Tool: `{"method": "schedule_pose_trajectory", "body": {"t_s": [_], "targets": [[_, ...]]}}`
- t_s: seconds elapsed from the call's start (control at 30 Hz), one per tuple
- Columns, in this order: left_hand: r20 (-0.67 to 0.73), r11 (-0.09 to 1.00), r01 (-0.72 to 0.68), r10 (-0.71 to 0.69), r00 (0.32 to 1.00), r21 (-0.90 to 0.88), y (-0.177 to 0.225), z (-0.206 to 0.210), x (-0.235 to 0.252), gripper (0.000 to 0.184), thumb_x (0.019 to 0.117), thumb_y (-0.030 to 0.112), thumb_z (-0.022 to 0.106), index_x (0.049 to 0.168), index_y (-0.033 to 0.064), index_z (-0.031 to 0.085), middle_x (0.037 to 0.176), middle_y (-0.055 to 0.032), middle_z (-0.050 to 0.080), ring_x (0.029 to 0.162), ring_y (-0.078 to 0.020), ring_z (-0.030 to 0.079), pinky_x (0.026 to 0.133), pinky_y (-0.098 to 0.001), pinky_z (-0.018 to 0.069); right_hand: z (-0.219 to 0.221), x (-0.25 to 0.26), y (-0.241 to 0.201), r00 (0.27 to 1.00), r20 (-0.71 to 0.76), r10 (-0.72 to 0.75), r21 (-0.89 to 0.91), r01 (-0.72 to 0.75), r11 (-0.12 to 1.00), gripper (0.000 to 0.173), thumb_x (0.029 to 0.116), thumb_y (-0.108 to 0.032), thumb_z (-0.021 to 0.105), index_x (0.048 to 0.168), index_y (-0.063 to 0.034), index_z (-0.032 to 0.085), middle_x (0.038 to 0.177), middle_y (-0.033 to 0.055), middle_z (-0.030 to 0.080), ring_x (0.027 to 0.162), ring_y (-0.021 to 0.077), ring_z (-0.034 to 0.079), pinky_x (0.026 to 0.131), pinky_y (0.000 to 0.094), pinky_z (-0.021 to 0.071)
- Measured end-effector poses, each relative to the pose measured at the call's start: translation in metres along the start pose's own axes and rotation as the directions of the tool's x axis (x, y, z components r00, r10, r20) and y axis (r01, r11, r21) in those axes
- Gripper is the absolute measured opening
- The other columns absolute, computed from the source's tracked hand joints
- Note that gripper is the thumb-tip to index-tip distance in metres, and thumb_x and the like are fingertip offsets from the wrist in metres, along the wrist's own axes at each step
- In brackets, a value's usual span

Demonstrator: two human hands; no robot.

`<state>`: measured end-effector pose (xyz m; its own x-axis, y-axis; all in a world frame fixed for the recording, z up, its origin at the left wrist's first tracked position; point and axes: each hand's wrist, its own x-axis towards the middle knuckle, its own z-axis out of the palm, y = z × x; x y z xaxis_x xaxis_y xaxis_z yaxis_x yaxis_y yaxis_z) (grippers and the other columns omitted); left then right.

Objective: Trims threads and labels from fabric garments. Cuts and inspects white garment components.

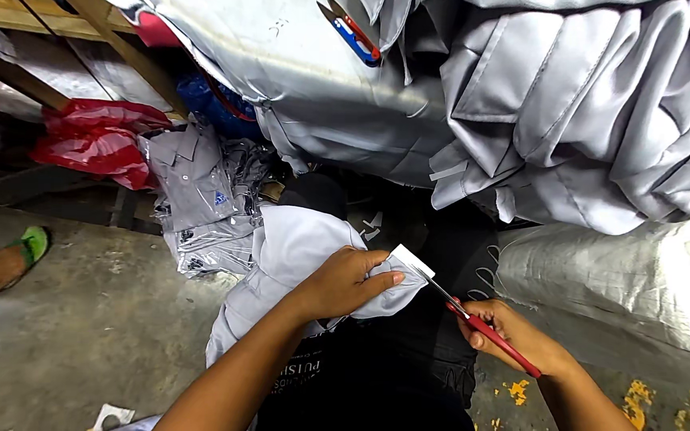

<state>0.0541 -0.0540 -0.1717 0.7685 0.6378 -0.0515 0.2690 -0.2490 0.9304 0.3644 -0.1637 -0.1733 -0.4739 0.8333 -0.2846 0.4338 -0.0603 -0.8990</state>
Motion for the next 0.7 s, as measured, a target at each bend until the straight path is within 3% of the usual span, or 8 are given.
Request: {"method": "schedule_pose_trajectory", "body": {"t_s": [0.17,0.33,0.53,0.7], "targets": [[0.045,0.999,-0.037,0.036,0.998,0.036,0.001,0.000,0.002,0.036,0.1060,0.036,0.052,0.096,0.0066,0.069,0.073,0.0040,0.062,0.072,-0.0012,0.054,0.081,-0.0312,0.0407,0.000,-0.001,-0.002,1.000,0.027,0.006,-0.060,-0.005,0.998,0.069,0.0903,-0.080,0.049,0.074,-0.0133,0.059,0.057,-0.0093,0.046,0.051,-0.0041,0.043,0.047,0.0164,0.0341],[0.043,0.999,-0.047,0.045,0.998,0.023,-0.001,0.000,0.001,0.036,0.1059,0.036,0.052,0.097,0.0058,0.070,0.075,0.0033,0.063,0.073,-0.0002,0.055,0.083,-0.0307,0.0424,0.005,0.000,-0.001,1.000,-0.022,0.004,0.005,-0.003,1.000,0.062,0.0909,-0.073,0.058,0.070,-0.0148,0.058,0.055,-0.0120,0.046,0.048,-0.0075,0.042,0.045,0.0132,0.0337],[0.118,0.992,-0.092,0.082,0.990,0.082,-0.003,0.003,0.003,0.039,0.1071,0.038,0.049,0.094,0.0046,0.066,0.072,-0.0009,0.059,0.070,-0.0063,0.053,0.086,-0.0357,0.0385,0.004,0.001,-0.002,0.999,0.041,0.018,-0.021,-0.017,1.000,0.068,0.0901,-0.079,0.051,0.074,-0.0130,0.059,0.058,-0.0103,0.048,0.051,-0.0059,0.043,0.047,0.0146,0.0344],[0.097,0.993,-0.093,0.086,0.992,0.071,-0.003,0.003,0.002,0.038,0.1070,0.037,0.050,0.096,0.0047,0.067,0.074,-0.0002,0.061,0.072,-0.0044,0.055,0.087,-0.0347,0.0394,0.011,0.003,0.000,1.000,-0.020,0.018,0.038,-0.018,0.999,0.060,0.0913,-0.070,0.059,0.069,-0.0152,0.058,0.055,-0.0123,0.047,0.049,-0.0076,0.043,0.045,0.0131,0.0350]]}}
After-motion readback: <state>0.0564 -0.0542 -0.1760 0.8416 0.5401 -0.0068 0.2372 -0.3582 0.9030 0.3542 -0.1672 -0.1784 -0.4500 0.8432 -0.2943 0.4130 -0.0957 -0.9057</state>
